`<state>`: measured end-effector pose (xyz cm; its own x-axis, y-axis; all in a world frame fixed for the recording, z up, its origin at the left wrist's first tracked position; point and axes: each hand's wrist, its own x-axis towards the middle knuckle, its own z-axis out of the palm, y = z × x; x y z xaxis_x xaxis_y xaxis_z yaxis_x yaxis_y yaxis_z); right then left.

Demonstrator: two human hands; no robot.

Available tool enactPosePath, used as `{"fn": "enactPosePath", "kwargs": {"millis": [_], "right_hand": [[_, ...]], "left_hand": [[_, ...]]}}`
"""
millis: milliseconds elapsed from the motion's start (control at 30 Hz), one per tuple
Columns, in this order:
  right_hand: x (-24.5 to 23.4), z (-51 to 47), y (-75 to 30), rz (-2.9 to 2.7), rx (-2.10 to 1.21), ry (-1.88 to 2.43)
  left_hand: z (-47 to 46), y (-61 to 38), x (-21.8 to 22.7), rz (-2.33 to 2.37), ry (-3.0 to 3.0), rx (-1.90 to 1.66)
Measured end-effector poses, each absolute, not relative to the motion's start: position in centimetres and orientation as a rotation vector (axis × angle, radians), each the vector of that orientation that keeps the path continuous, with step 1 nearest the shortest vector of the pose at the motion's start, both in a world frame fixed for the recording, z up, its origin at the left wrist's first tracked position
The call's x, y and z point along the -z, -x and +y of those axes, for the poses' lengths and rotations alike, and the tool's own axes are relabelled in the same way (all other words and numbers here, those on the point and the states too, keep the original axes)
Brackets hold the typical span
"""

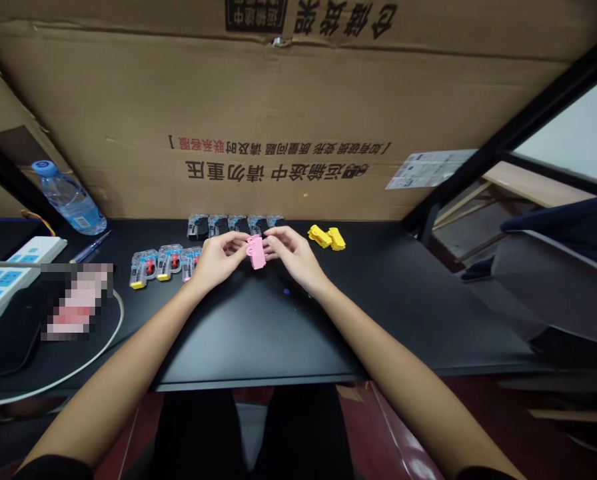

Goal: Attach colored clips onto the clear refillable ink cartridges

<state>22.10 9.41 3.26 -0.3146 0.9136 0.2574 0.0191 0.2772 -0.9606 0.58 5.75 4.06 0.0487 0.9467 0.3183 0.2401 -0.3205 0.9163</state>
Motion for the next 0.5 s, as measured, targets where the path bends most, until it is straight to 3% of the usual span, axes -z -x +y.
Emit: {"fn": "enactPosePath", "kwargs": {"millis": [200, 500], "right_hand": [[-3.0, 10.9, -24.4, -2.032, -0.586, 1.055], [-2.1, 9.9, -23.5, -2.402, -0.492, 1.097]], "left_hand": [[6.6, 0.5, -4.0, 1.238, -1.503, -1.403], [6.5, 0.3, -3.8, 1.236, -1.561, -1.325]]}}
